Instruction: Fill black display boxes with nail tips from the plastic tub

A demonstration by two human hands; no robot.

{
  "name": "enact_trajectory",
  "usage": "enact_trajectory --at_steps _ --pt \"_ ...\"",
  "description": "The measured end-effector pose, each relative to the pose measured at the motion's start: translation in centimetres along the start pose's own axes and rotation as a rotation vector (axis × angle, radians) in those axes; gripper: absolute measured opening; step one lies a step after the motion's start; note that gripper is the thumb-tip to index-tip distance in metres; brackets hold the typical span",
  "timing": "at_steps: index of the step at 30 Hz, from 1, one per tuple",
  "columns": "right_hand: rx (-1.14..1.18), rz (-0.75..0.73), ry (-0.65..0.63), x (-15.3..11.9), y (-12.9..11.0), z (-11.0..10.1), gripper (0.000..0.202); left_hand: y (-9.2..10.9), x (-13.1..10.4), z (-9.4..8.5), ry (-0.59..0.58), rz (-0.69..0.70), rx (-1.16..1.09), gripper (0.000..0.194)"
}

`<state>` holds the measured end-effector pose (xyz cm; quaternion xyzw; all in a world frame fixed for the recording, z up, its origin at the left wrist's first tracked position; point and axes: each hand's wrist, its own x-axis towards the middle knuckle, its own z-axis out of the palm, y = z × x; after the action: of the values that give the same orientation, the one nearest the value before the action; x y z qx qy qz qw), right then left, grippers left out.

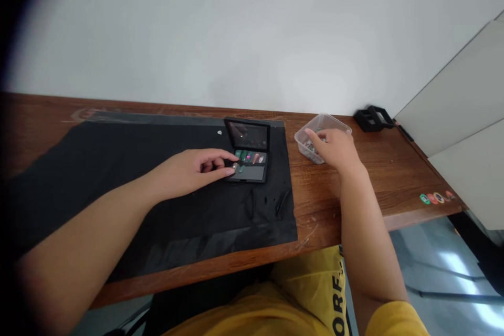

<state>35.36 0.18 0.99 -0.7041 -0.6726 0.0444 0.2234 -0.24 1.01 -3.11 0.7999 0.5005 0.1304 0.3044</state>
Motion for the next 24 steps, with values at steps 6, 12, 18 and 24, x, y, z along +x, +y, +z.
enact_trajectory --at_steps 6,12,18,24 --pt "0.184 -0.082 0.297 0.0 -0.6 -0.4 0.025 0.2 0.0 -0.1 -0.022 -0.006 -0.007 0.055" --pt "0.393 -0.239 0.362 -0.5 -2.3 0.8 0.028 0.0 0.0 0.0 0.005 0.011 -0.008 0.053" --pt "0.577 -0.391 0.111 -2.1 -5.6 2.4 0.019 -0.1 0.0 0.0 -0.006 0.009 -0.013 0.054" --pt "0.651 -0.500 -0.074 -2.7 -7.0 3.6 0.019 0.1 0.1 0.0 -0.017 0.002 -0.008 0.055"
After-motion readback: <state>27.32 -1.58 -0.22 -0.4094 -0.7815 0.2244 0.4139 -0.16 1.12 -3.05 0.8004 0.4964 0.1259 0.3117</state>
